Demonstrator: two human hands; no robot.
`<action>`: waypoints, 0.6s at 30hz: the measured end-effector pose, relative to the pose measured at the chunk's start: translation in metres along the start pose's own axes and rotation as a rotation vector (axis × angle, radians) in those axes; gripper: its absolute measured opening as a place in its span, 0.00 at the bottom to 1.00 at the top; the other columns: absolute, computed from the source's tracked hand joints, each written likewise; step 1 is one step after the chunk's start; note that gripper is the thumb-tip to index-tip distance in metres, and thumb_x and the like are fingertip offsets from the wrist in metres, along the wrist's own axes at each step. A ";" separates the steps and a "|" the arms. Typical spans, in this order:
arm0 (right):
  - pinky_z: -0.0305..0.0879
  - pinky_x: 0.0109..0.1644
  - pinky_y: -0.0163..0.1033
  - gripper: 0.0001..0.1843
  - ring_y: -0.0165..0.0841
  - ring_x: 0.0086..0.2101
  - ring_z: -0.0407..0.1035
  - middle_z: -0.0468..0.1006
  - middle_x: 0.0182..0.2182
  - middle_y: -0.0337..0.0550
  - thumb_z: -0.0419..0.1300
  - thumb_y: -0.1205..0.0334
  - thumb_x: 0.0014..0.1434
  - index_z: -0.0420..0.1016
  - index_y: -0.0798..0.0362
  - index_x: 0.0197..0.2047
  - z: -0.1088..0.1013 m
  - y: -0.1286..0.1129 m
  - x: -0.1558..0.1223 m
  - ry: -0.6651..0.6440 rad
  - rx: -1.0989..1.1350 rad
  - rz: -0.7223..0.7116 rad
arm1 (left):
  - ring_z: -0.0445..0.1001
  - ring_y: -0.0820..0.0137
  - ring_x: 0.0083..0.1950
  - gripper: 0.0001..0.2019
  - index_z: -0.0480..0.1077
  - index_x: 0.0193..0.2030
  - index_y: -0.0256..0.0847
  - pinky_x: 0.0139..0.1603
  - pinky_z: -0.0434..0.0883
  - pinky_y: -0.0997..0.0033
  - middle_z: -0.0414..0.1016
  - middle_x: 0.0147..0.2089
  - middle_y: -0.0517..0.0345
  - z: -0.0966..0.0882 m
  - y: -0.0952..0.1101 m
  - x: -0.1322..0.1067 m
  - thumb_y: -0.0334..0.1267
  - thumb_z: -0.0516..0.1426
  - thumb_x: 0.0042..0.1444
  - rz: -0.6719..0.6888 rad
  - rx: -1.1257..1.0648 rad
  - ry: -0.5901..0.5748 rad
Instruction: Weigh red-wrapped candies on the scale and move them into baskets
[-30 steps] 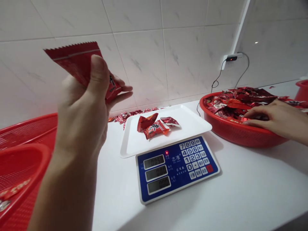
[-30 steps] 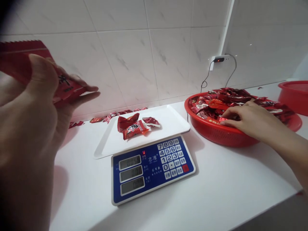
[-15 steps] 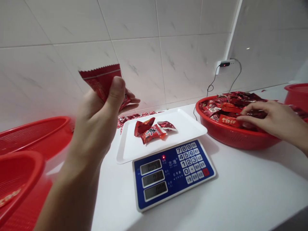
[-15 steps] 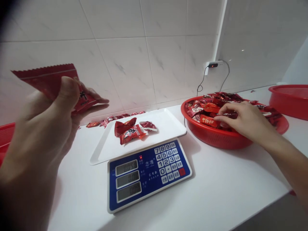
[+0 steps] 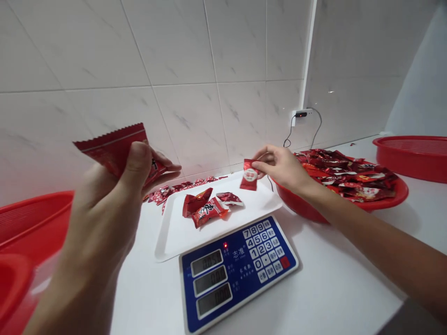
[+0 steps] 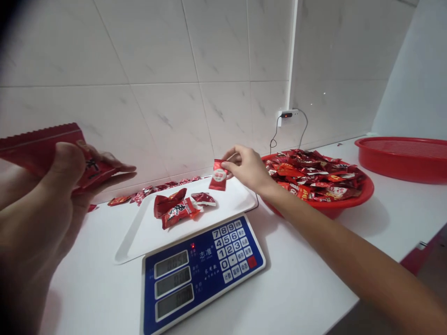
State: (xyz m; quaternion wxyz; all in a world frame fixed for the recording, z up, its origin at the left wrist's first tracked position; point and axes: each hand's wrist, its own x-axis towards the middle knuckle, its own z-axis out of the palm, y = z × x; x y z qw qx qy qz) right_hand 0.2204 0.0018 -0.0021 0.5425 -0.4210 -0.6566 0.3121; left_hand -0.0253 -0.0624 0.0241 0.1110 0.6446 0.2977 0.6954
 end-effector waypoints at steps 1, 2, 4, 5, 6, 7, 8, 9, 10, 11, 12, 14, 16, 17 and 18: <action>0.76 0.37 0.43 0.06 0.33 0.28 0.75 0.79 0.27 0.40 0.65 0.67 0.56 0.70 0.51 0.33 0.010 0.000 0.005 -0.035 0.052 0.031 | 0.80 0.69 0.34 0.15 0.77 0.31 0.41 0.37 0.85 0.70 0.77 0.30 0.58 -0.001 0.001 0.000 0.50 0.64 0.60 -0.001 -0.016 0.008; 0.76 0.39 0.44 0.06 0.34 0.29 0.76 0.79 0.28 0.41 0.65 0.67 0.57 0.70 0.51 0.34 0.019 0.001 0.009 -0.072 0.092 0.066 | 0.80 0.69 0.35 0.14 0.77 0.31 0.41 0.37 0.85 0.70 0.77 0.30 0.58 -0.001 0.002 0.000 0.49 0.64 0.60 -0.006 -0.027 0.012; 0.77 0.43 0.47 0.07 0.36 0.31 0.77 0.80 0.31 0.44 0.65 0.66 0.57 0.70 0.52 0.37 0.034 0.002 0.014 -0.168 0.082 0.126 | 0.81 0.69 0.36 0.14 0.77 0.32 0.41 0.38 0.85 0.70 0.77 0.31 0.58 -0.002 0.004 -0.001 0.49 0.64 0.60 -0.017 -0.031 0.028; 0.77 0.45 0.49 0.09 0.38 0.34 0.78 0.80 0.35 0.48 0.66 0.66 0.56 0.71 0.52 0.39 0.039 0.003 0.014 -0.205 0.016 0.130 | 0.81 0.69 0.36 0.14 0.77 0.32 0.41 0.38 0.85 0.70 0.77 0.31 0.58 -0.002 0.005 -0.001 0.49 0.65 0.59 -0.021 -0.028 0.037; 0.76 0.48 0.52 0.13 0.41 0.38 0.78 0.80 0.41 0.51 0.67 0.65 0.55 0.71 0.52 0.42 0.041 0.004 0.014 -0.217 -0.081 0.108 | 0.81 0.69 0.36 0.14 0.77 0.31 0.41 0.38 0.85 0.71 0.77 0.30 0.58 -0.002 0.005 -0.002 0.50 0.65 0.59 -0.025 -0.024 0.041; 0.74 0.52 0.56 0.17 0.44 0.43 0.77 0.78 0.47 0.55 0.68 0.65 0.54 0.71 0.52 0.46 0.040 0.007 0.012 -0.202 -0.192 0.063 | 0.81 0.69 0.36 0.15 0.77 0.31 0.40 0.38 0.84 0.71 0.77 0.30 0.58 -0.002 0.006 -0.002 0.50 0.64 0.59 -0.027 -0.017 0.040; 0.71 0.56 0.58 0.20 0.47 0.48 0.75 0.74 0.53 0.57 0.68 0.65 0.54 0.71 0.51 0.50 0.037 0.010 0.009 -0.163 -0.293 0.000 | 0.81 0.69 0.35 0.15 0.77 0.31 0.40 0.37 0.84 0.71 0.77 0.30 0.59 -0.002 0.007 -0.003 0.50 0.64 0.60 -0.026 -0.012 0.037; 0.68 0.59 0.60 0.23 0.48 0.53 0.72 0.71 0.57 0.57 0.67 0.64 0.54 0.70 0.51 0.53 0.032 0.013 0.005 -0.104 -0.368 -0.071 | 0.80 0.70 0.35 0.15 0.77 0.31 0.40 0.37 0.84 0.71 0.76 0.30 0.59 -0.002 0.007 -0.003 0.51 0.64 0.60 -0.023 -0.012 0.035; 0.66 0.61 0.60 0.23 0.49 0.56 0.69 0.69 0.59 0.56 0.66 0.63 0.55 0.70 0.50 0.55 0.026 0.017 0.001 -0.035 -0.410 -0.136 | 0.80 0.70 0.34 0.15 0.77 0.32 0.40 0.37 0.84 0.71 0.76 0.30 0.59 -0.002 0.007 -0.003 0.50 0.63 0.61 -0.019 -0.015 0.032; 0.65 0.61 0.60 0.23 0.48 0.58 0.68 0.68 0.60 0.55 0.64 0.63 0.57 0.69 0.49 0.56 0.018 0.021 -0.003 0.039 -0.419 -0.191 | 0.80 0.70 0.34 0.15 0.76 0.32 0.39 0.37 0.83 0.71 0.76 0.30 0.59 -0.002 0.008 -0.003 0.50 0.63 0.61 -0.013 -0.021 0.028; 0.66 0.61 0.59 0.22 0.48 0.58 0.67 0.67 0.60 0.54 0.62 0.63 0.58 0.68 0.49 0.56 0.011 0.025 -0.007 0.119 -0.409 -0.237 | 0.80 0.71 0.34 0.15 0.76 0.32 0.39 0.37 0.83 0.71 0.75 0.30 0.60 -0.002 0.008 -0.004 0.49 0.63 0.62 -0.006 -0.029 0.022; 0.67 0.59 0.57 0.20 0.46 0.59 0.67 0.68 0.59 0.53 0.59 0.63 0.59 0.68 0.48 0.55 -0.001 0.030 -0.014 0.297 -0.357 -0.309 | 0.79 0.71 0.34 0.16 0.75 0.32 0.38 0.38 0.84 0.69 0.74 0.30 0.60 -0.002 0.009 -0.004 0.49 0.62 0.62 -0.001 -0.041 0.006; 0.68 0.59 0.55 0.18 0.43 0.58 0.68 0.69 0.59 0.52 0.58 0.63 0.60 0.67 0.47 0.54 -0.008 0.030 -0.018 0.431 -0.280 -0.345 | 0.79 0.72 0.35 0.16 0.74 0.33 0.38 0.39 0.83 0.69 0.75 0.31 0.60 -0.002 0.010 -0.004 0.49 0.61 0.63 -0.010 -0.038 -0.004; 0.68 0.59 0.55 0.16 0.42 0.57 0.68 0.70 0.58 0.51 0.58 0.63 0.61 0.68 0.47 0.53 -0.010 0.027 -0.019 0.459 -0.237 -0.352 | 0.79 0.72 0.35 0.15 0.74 0.33 0.38 0.39 0.83 0.69 0.75 0.31 0.60 -0.002 0.010 -0.004 0.48 0.61 0.64 -0.013 -0.034 -0.008; 0.67 0.60 0.55 0.15 0.41 0.57 0.69 0.72 0.57 0.49 0.58 0.63 0.61 0.68 0.47 0.51 -0.010 0.023 -0.020 0.461 -0.195 -0.351 | 0.79 0.72 0.35 0.15 0.74 0.33 0.38 0.39 0.83 0.69 0.75 0.31 0.60 -0.002 0.011 -0.005 0.48 0.61 0.64 -0.015 -0.027 -0.009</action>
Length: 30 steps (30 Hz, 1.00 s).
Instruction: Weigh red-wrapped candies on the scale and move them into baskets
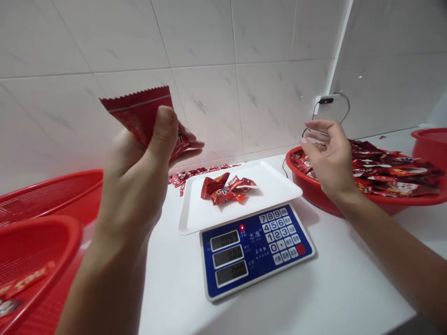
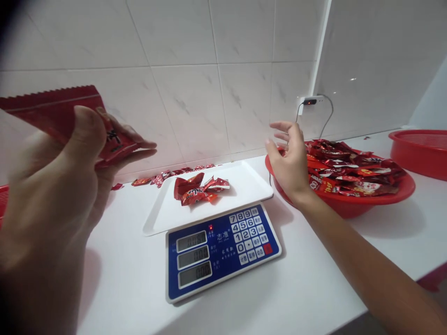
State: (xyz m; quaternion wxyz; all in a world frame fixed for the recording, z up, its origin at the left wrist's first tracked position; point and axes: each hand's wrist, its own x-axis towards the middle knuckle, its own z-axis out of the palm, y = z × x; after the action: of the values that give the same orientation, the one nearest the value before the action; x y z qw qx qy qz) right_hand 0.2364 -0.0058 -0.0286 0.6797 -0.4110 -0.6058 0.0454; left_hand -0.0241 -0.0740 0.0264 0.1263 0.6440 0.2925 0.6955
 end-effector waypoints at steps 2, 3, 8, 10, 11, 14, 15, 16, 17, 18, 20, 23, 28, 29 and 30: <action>0.66 0.62 0.55 0.12 0.40 0.56 0.70 0.75 0.55 0.47 0.60 0.64 0.59 0.70 0.47 0.48 -0.001 -0.010 0.004 -0.026 0.102 0.035 | 0.79 0.73 0.35 0.15 0.74 0.33 0.38 0.40 0.83 0.70 0.75 0.31 0.60 0.000 0.000 0.000 0.47 0.60 0.65 0.008 0.011 -0.002; 0.66 0.62 0.55 0.11 0.40 0.57 0.70 0.77 0.54 0.46 0.60 0.64 0.59 0.70 0.47 0.46 -0.002 -0.016 0.006 -0.043 0.156 0.052 | 0.79 0.73 0.35 0.15 0.74 0.32 0.38 0.39 0.83 0.70 0.75 0.31 0.60 0.001 0.000 0.000 0.47 0.60 0.65 0.010 0.012 -0.005; 0.66 0.63 0.50 0.08 0.37 0.54 0.72 0.80 0.48 0.40 0.63 0.65 0.59 0.76 0.47 0.43 -0.010 -0.043 0.003 -0.148 0.281 0.020 | 0.79 0.72 0.36 0.15 0.75 0.32 0.38 0.39 0.82 0.71 0.75 0.31 0.60 0.003 0.001 -0.002 0.47 0.60 0.65 0.009 0.008 -0.048; 0.68 0.61 0.49 0.08 0.36 0.52 0.73 0.80 0.48 0.39 0.64 0.64 0.60 0.78 0.47 0.44 -0.012 -0.054 -0.006 -0.256 0.273 0.020 | 0.79 0.71 0.36 0.16 0.75 0.33 0.40 0.37 0.81 0.73 0.76 0.33 0.58 0.006 0.003 -0.006 0.51 0.60 0.64 -0.035 0.039 -0.127; 0.70 0.60 0.49 0.09 0.37 0.51 0.74 0.80 0.48 0.38 0.64 0.63 0.61 0.78 0.47 0.46 -0.012 -0.059 -0.011 -0.320 0.272 0.029 | 0.79 0.71 0.35 0.17 0.75 0.34 0.41 0.35 0.80 0.74 0.76 0.33 0.58 0.009 0.005 -0.009 0.53 0.59 0.64 -0.071 0.061 -0.181; 0.71 0.59 0.49 0.16 0.38 0.52 0.73 0.79 0.51 0.38 0.67 0.61 0.59 0.78 0.44 0.51 -0.008 -0.073 -0.026 -0.537 0.324 0.034 | 0.79 0.70 0.34 0.17 0.74 0.40 0.44 0.33 0.78 0.74 0.77 0.35 0.57 0.021 0.014 -0.023 0.55 0.54 0.66 -0.140 0.130 -0.329; 0.71 0.60 0.49 0.17 0.39 0.53 0.72 0.79 0.52 0.38 0.68 0.60 0.59 0.77 0.44 0.52 -0.006 -0.076 -0.031 -0.593 0.363 0.031 | 0.79 0.69 0.36 0.17 0.74 0.42 0.45 0.35 0.78 0.74 0.77 0.37 0.56 0.026 0.017 -0.028 0.55 0.53 0.67 -0.144 0.148 -0.360; 0.70 0.60 0.49 0.18 0.39 0.54 0.72 0.79 0.52 0.39 0.68 0.60 0.59 0.77 0.43 0.53 -0.004 -0.078 -0.035 -0.633 0.405 0.035 | 0.79 0.69 0.37 0.15 0.73 0.44 0.45 0.36 0.78 0.75 0.77 0.38 0.56 0.031 0.020 -0.032 0.53 0.53 0.68 -0.141 0.158 -0.381; 0.70 0.60 0.49 0.18 0.39 0.54 0.72 0.79 0.52 0.39 0.68 0.59 0.59 0.77 0.42 0.52 -0.003 -0.078 -0.038 -0.656 0.443 0.047 | 0.80 0.69 0.39 0.14 0.73 0.45 0.46 0.37 0.78 0.75 0.77 0.40 0.55 0.036 0.023 -0.035 0.52 0.52 0.68 -0.134 0.163 -0.396; 0.70 0.59 0.50 0.16 0.40 0.54 0.72 0.79 0.51 0.39 0.68 0.58 0.59 0.77 0.42 0.51 -0.002 -0.078 -0.040 -0.659 0.473 0.066 | 0.80 0.69 0.40 0.14 0.72 0.47 0.46 0.38 0.78 0.75 0.78 0.42 0.55 0.040 0.025 -0.038 0.51 0.52 0.69 -0.127 0.168 -0.407; 0.70 0.59 0.50 0.14 0.39 0.53 0.73 0.80 0.48 0.39 0.69 0.56 0.59 0.78 0.42 0.49 -0.002 -0.075 -0.043 -0.642 0.499 0.108 | 0.80 0.68 0.41 0.13 0.70 0.50 0.46 0.38 0.79 0.75 0.78 0.42 0.55 0.044 0.028 -0.041 0.50 0.51 0.69 -0.128 0.189 -0.440; 0.70 0.59 0.50 0.12 0.39 0.51 0.74 0.81 0.44 0.38 0.69 0.54 0.58 0.79 0.42 0.46 -0.005 -0.071 -0.044 -0.623 0.507 0.143 | 0.81 0.65 0.41 0.16 0.67 0.55 0.47 0.37 0.79 0.71 0.80 0.42 0.54 0.044 0.028 -0.042 0.52 0.51 0.69 -0.117 0.235 -0.513; 0.71 0.58 0.50 0.09 0.39 0.49 0.76 0.82 0.42 0.36 0.69 0.55 0.58 0.81 0.40 0.43 -0.015 -0.071 -0.037 -0.570 0.455 0.064 | 0.81 0.62 0.50 0.19 0.66 0.60 0.51 0.39 0.80 0.69 0.80 0.49 0.53 0.040 0.030 -0.041 0.54 0.49 0.69 -0.091 0.242 -0.628; 0.71 0.58 0.50 0.09 0.38 0.48 0.76 0.82 0.42 0.35 0.69 0.57 0.58 0.81 0.40 0.43 -0.019 -0.070 -0.035 -0.539 0.435 0.036 | 0.80 0.61 0.50 0.19 0.66 0.60 0.51 0.40 0.81 0.69 0.80 0.50 0.53 0.039 0.031 -0.041 0.55 0.49 0.69 -0.086 0.255 -0.642; 0.71 0.59 0.50 0.10 0.38 0.49 0.76 0.82 0.42 0.34 0.69 0.59 0.58 0.81 0.39 0.44 -0.023 -0.070 -0.033 -0.500 0.413 0.008 | 0.80 0.61 0.51 0.20 0.67 0.60 0.51 0.40 0.81 0.68 0.80 0.51 0.52 0.039 0.033 -0.041 0.56 0.49 0.69 -0.086 0.270 -0.649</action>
State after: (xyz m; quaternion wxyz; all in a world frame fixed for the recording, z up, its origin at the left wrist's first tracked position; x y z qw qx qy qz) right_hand 0.2171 -0.0816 -0.0097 0.5786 -0.2430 -0.7304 0.2696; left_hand 0.0259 -0.1138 0.0117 0.1555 0.8295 0.3532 0.4038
